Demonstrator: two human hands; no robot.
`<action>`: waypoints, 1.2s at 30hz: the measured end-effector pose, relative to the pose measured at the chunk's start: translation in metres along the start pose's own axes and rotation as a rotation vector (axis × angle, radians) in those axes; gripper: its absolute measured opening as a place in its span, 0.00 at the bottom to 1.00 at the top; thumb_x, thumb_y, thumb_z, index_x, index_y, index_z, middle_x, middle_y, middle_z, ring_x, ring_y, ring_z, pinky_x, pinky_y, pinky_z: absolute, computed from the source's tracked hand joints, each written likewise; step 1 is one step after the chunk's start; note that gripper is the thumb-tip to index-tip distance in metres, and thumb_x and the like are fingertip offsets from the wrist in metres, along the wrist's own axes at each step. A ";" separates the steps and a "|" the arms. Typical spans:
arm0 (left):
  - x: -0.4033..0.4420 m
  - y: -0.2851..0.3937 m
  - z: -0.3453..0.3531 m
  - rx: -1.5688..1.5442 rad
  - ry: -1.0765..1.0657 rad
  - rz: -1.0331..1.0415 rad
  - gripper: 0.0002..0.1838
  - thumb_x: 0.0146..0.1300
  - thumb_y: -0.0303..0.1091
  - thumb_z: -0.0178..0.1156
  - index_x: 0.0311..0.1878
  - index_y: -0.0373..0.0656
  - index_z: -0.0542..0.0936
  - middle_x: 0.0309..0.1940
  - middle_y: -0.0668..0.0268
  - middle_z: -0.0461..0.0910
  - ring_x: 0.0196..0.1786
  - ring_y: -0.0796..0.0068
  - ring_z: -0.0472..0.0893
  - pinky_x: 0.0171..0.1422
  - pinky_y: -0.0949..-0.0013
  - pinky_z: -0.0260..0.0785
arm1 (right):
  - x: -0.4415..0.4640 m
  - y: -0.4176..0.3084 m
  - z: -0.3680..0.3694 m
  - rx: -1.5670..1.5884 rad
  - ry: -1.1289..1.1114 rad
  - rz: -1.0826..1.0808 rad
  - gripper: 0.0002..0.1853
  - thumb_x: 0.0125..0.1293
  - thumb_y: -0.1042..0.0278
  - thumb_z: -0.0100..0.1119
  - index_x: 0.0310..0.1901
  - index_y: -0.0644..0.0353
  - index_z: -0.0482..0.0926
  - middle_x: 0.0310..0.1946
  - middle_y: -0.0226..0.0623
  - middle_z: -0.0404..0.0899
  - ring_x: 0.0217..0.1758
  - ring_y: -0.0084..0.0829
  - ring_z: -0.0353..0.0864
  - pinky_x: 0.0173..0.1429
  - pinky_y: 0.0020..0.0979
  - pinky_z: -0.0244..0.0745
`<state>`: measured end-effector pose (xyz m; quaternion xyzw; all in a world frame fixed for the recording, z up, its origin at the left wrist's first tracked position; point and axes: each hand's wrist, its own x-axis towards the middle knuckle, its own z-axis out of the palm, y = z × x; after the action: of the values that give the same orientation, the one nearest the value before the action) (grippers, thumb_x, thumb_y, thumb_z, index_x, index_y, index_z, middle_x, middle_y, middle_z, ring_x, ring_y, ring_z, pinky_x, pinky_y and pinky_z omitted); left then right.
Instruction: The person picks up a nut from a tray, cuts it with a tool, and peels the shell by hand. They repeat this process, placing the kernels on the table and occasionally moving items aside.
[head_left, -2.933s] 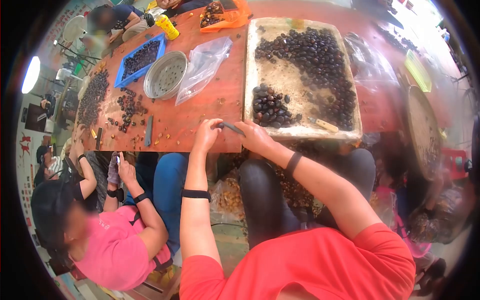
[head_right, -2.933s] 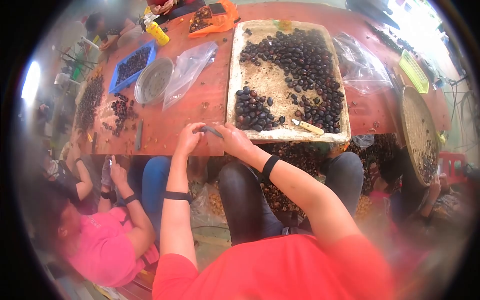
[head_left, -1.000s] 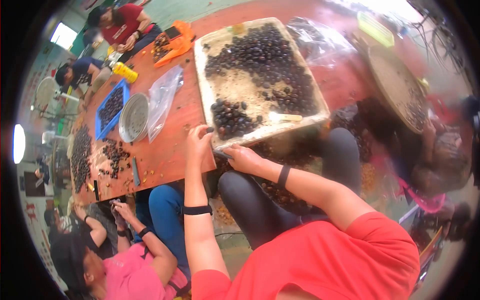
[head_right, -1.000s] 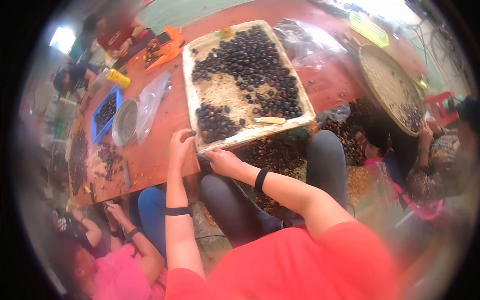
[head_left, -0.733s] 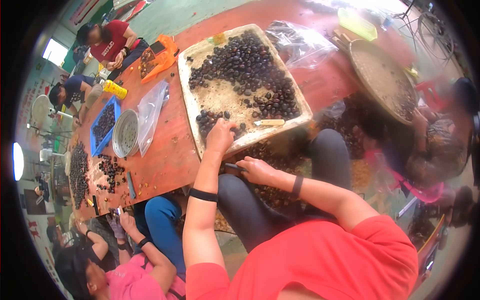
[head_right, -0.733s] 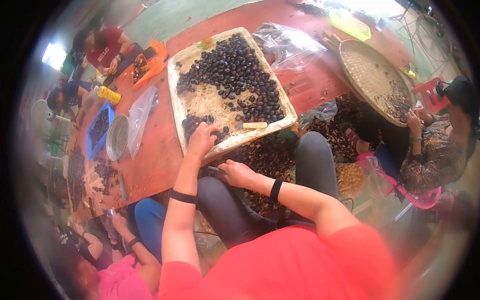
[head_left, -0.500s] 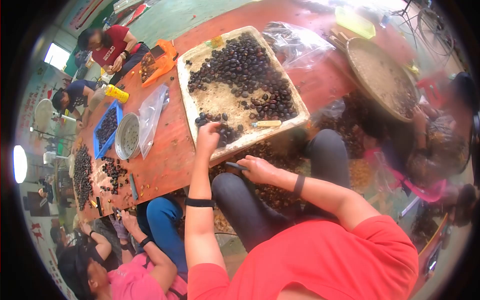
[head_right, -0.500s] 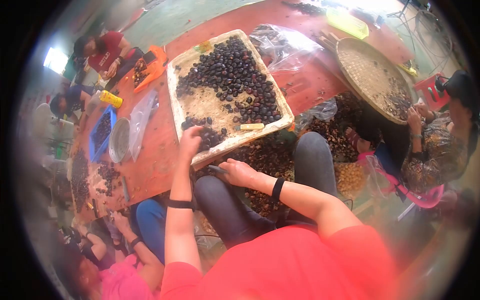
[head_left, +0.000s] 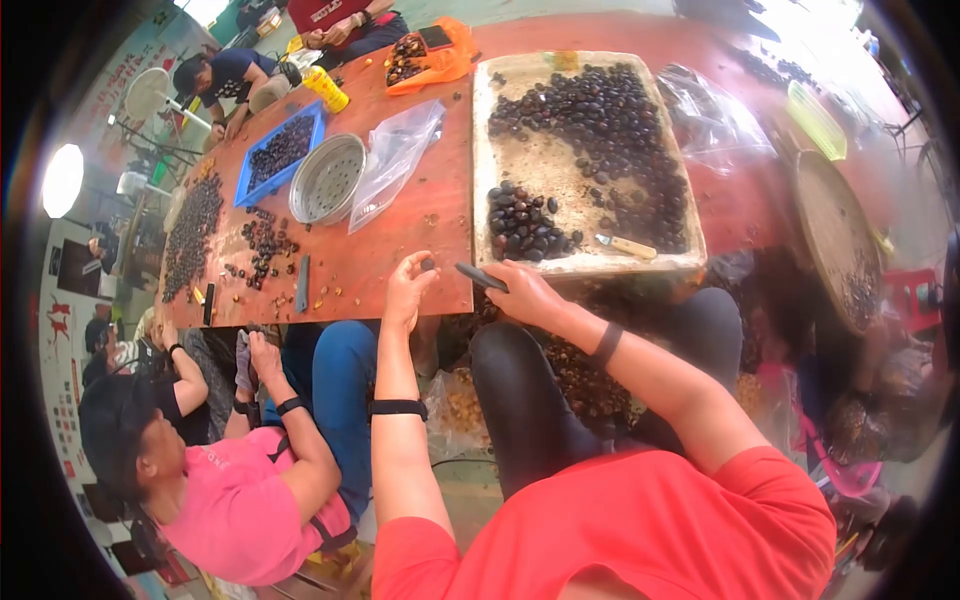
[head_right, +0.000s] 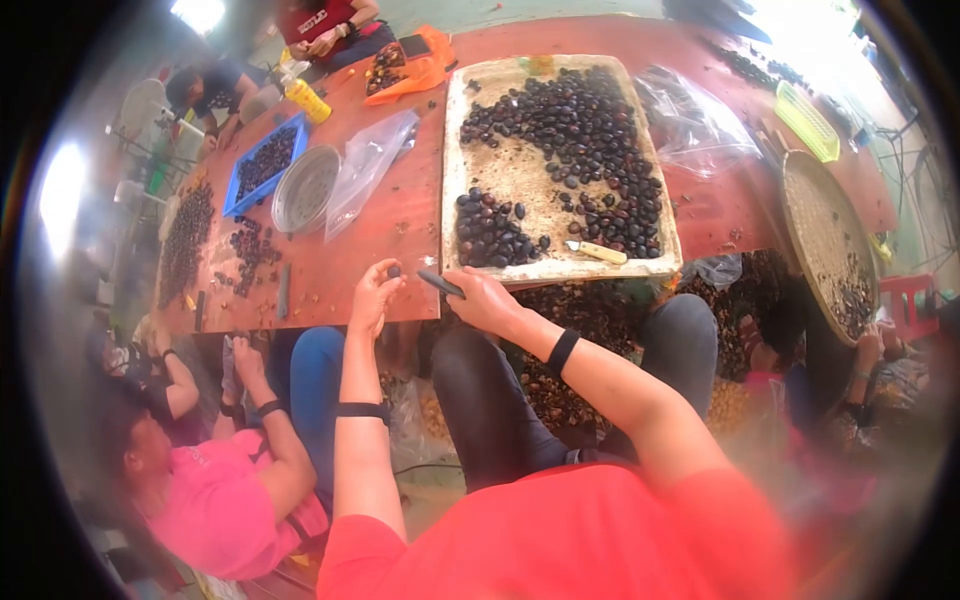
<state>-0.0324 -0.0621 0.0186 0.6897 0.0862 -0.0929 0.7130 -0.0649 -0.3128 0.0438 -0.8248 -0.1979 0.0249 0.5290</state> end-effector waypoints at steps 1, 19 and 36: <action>0.000 -0.001 -0.004 0.032 -0.002 0.010 0.20 0.65 0.23 0.60 0.61 0.36 0.74 0.53 0.60 0.78 0.47 0.73 0.83 0.50 0.73 0.78 | 0.005 0.000 0.006 -0.005 -0.013 0.036 0.17 0.58 0.73 0.59 0.50 0.65 0.80 0.40 0.54 0.80 0.50 0.56 0.78 0.55 0.46 0.74; 0.020 -0.017 -0.018 0.810 0.056 0.336 0.18 0.56 0.18 0.60 0.50 0.41 0.83 0.49 0.58 0.81 0.53 0.61 0.81 0.59 0.64 0.72 | 0.045 0.016 0.053 -0.131 -0.032 0.015 0.19 0.59 0.72 0.57 0.54 0.58 0.80 0.44 0.53 0.79 0.48 0.55 0.79 0.52 0.45 0.76; 0.028 -0.016 -0.017 0.766 0.010 0.241 0.16 0.57 0.24 0.64 0.51 0.42 0.84 0.49 0.58 0.80 0.50 0.61 0.81 0.56 0.65 0.72 | 0.019 0.025 0.050 -0.171 -0.066 0.102 0.16 0.60 0.70 0.58 0.50 0.59 0.80 0.43 0.56 0.78 0.49 0.58 0.79 0.53 0.49 0.76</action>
<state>-0.0087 -0.0462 -0.0041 0.9112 -0.0329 -0.0305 0.4095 -0.0527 -0.2721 0.0028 -0.8748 -0.1744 0.0618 0.4478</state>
